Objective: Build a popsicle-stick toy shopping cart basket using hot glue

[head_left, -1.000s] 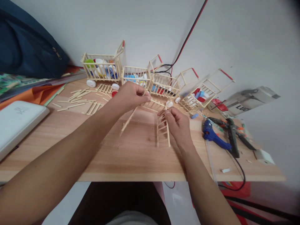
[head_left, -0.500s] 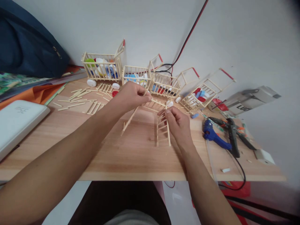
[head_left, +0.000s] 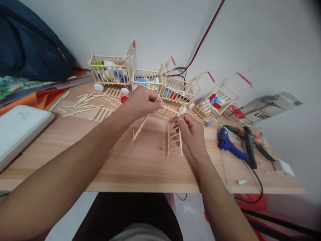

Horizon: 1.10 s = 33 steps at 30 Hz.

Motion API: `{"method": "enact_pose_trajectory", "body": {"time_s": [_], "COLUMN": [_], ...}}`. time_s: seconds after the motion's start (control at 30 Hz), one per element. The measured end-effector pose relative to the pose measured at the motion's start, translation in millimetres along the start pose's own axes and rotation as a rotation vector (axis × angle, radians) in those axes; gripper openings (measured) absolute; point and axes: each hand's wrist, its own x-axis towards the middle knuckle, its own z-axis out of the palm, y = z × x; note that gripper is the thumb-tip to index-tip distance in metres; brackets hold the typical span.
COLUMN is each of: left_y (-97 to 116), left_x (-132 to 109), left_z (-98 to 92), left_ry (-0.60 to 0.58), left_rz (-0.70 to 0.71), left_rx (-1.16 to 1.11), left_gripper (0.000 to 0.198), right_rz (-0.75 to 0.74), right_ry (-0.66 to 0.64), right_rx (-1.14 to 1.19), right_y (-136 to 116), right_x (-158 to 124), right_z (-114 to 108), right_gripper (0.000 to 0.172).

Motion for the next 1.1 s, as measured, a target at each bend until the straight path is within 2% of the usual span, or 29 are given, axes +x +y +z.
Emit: {"method": "enact_pose_trajectory", "body": {"time_s": [0.27,0.57,1.1], "left_y": [-2.4,-0.9,5.5], "left_x": [1.9,0.0,-2.2], "left_z": [2.7,4.5,5.4], "left_ry": [-0.005,0.044,0.052], "left_rz": [0.004,0.061,0.05], "left_rx": [-0.035,0.076,0.148], "left_gripper": [0.013,0.016,0.016], "right_rz": [0.002,-0.023,-0.033], "right_ry": [-0.01,-0.01,-0.031], "right_rx": [0.003,0.005,-0.031], "right_y": [-1.7,-0.7,5.3], "right_x": [-0.4,1.4,3.7], "right_z": [-0.1,0.8,-1.0], "right_gripper": [0.026,0.026,0.028]}}
